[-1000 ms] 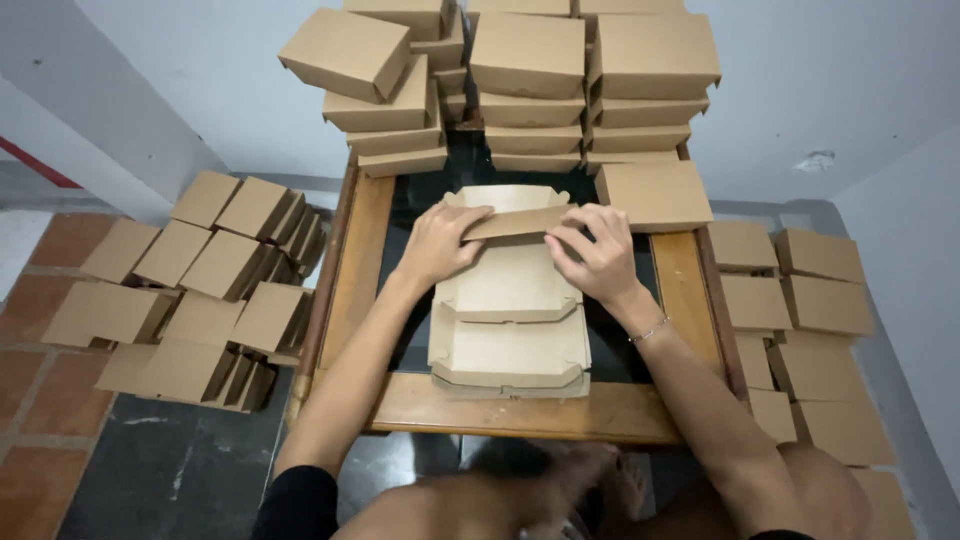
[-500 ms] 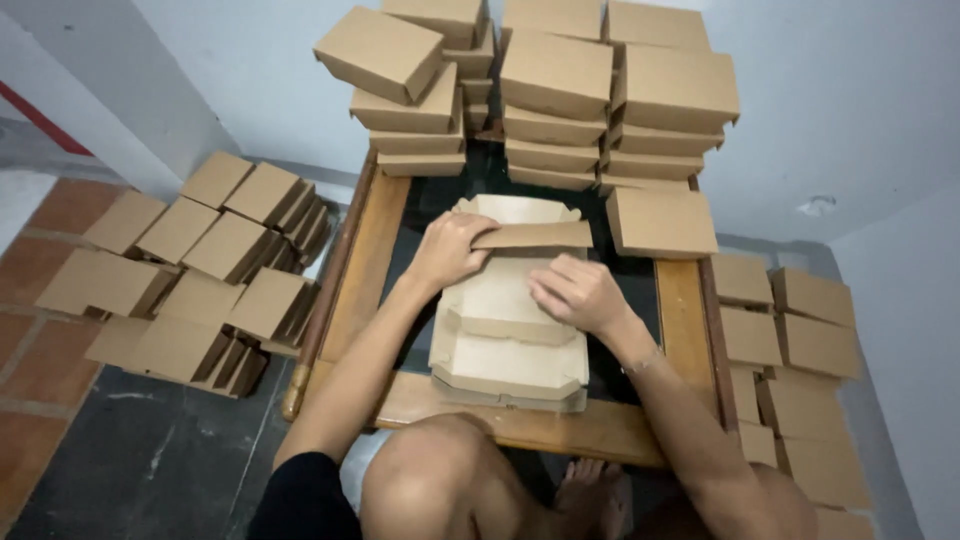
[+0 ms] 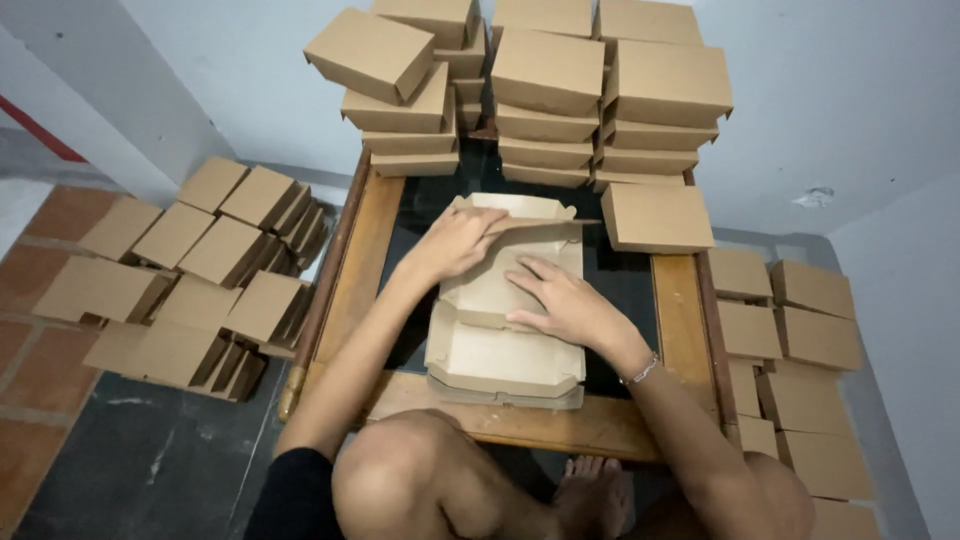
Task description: Folding and assembling small cardboard boxes from flat sheets.
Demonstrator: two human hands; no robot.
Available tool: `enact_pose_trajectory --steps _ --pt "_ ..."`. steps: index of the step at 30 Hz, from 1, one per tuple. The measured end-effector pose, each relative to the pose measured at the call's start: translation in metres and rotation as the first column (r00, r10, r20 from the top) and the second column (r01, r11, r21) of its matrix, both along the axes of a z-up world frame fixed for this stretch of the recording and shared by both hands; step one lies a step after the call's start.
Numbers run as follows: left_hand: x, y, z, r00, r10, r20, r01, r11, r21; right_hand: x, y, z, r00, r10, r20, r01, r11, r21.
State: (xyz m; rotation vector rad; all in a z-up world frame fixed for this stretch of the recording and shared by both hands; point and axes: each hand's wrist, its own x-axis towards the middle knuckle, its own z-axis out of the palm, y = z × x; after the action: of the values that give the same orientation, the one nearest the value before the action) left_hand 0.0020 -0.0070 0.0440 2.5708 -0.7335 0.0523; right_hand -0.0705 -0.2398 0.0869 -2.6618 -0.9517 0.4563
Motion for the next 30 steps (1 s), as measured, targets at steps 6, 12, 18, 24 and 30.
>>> enact_pose_trajectory --steps 6,12,18,24,30 --pt "-0.005 0.001 0.054 0.991 -0.068 -0.114 0.05 0.986 -0.156 0.015 -0.004 -0.028 0.989 -0.01 0.15 0.013 1.0 -0.021" --pt "-0.009 -0.01 0.083 0.942 -0.01 -0.336 0.025 0.999 0.04 0.014 -0.004 -0.024 0.989 -0.015 0.148 0.024 0.998 -0.056" --pt "0.003 -0.025 0.066 0.929 -0.023 -0.369 0.103 0.975 0.197 0.011 0.004 -0.016 0.996 -0.077 0.046 0.082 0.989 -0.123" --pt "-0.007 -0.034 0.06 0.956 -0.069 -0.286 0.144 0.958 0.25 0.014 -0.003 -0.049 0.935 0.066 0.35 -0.112 0.987 0.112" --pt "-0.045 -0.037 0.034 0.987 -0.125 -0.096 0.151 0.925 0.348 0.027 -0.027 -0.092 0.504 -0.034 0.863 -0.635 0.663 0.396"
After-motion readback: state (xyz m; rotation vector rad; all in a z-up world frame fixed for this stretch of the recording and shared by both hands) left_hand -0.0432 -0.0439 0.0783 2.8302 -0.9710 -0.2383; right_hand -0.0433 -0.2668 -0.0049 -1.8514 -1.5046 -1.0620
